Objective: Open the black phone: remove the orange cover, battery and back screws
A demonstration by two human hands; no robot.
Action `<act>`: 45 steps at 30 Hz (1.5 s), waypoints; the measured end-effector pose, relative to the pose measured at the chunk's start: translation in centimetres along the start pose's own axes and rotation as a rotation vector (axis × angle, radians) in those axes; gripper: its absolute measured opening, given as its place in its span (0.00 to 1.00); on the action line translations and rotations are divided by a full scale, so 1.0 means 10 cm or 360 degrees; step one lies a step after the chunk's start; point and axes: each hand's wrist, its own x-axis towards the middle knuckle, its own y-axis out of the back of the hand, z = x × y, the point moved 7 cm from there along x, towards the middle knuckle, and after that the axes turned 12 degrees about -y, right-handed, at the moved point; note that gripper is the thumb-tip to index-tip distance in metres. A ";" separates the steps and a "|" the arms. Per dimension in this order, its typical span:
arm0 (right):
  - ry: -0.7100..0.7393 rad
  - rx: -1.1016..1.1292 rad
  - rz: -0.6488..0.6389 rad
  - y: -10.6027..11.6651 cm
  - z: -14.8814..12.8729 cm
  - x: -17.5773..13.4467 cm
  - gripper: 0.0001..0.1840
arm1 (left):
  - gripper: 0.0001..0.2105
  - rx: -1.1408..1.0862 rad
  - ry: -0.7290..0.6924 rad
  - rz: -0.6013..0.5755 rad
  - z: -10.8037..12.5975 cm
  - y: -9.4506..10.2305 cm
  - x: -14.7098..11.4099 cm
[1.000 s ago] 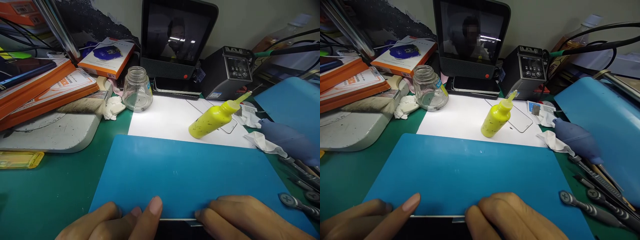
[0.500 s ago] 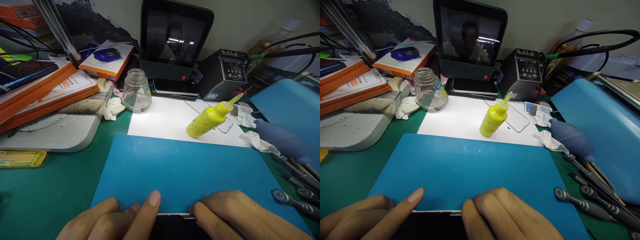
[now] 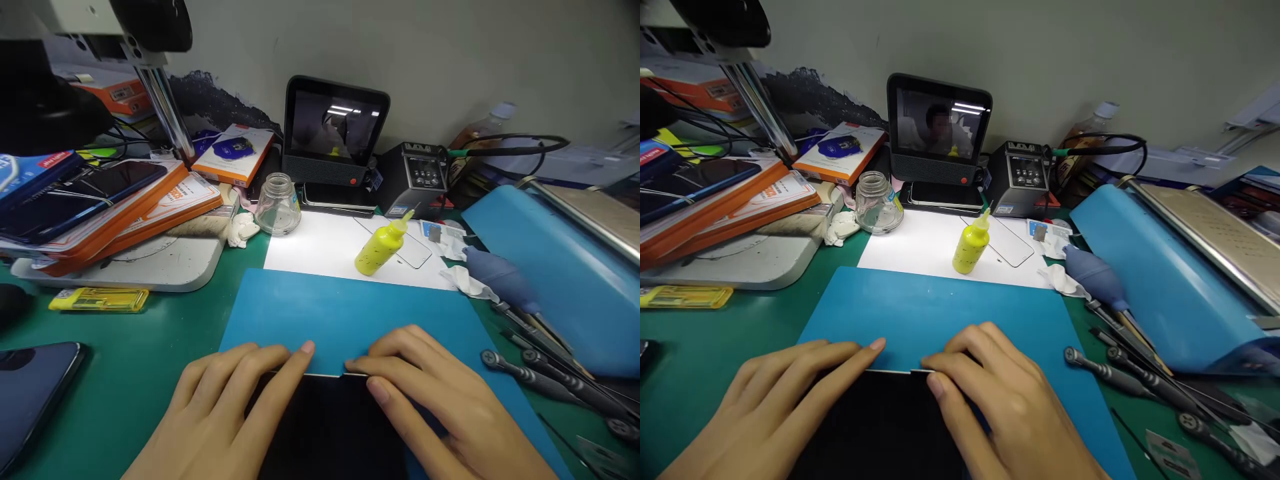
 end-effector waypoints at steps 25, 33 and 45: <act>0.0011 0.0461 0.0030 0.21 -0.04 -0.13 0.12 | 0.43 -0.0381 0.0035 0.0087 0.10 0.24 0.03; 0.0211 0.0347 0.0105 0.18 -0.07 -0.17 0.08 | 0.38 -0.0421 0.0039 0.0079 0.10 0.30 0.06; 0.0131 0.0410 0.0134 0.18 -0.05 -0.10 0.09 | 0.47 -0.0408 -0.0056 0.0046 0.13 0.34 0.17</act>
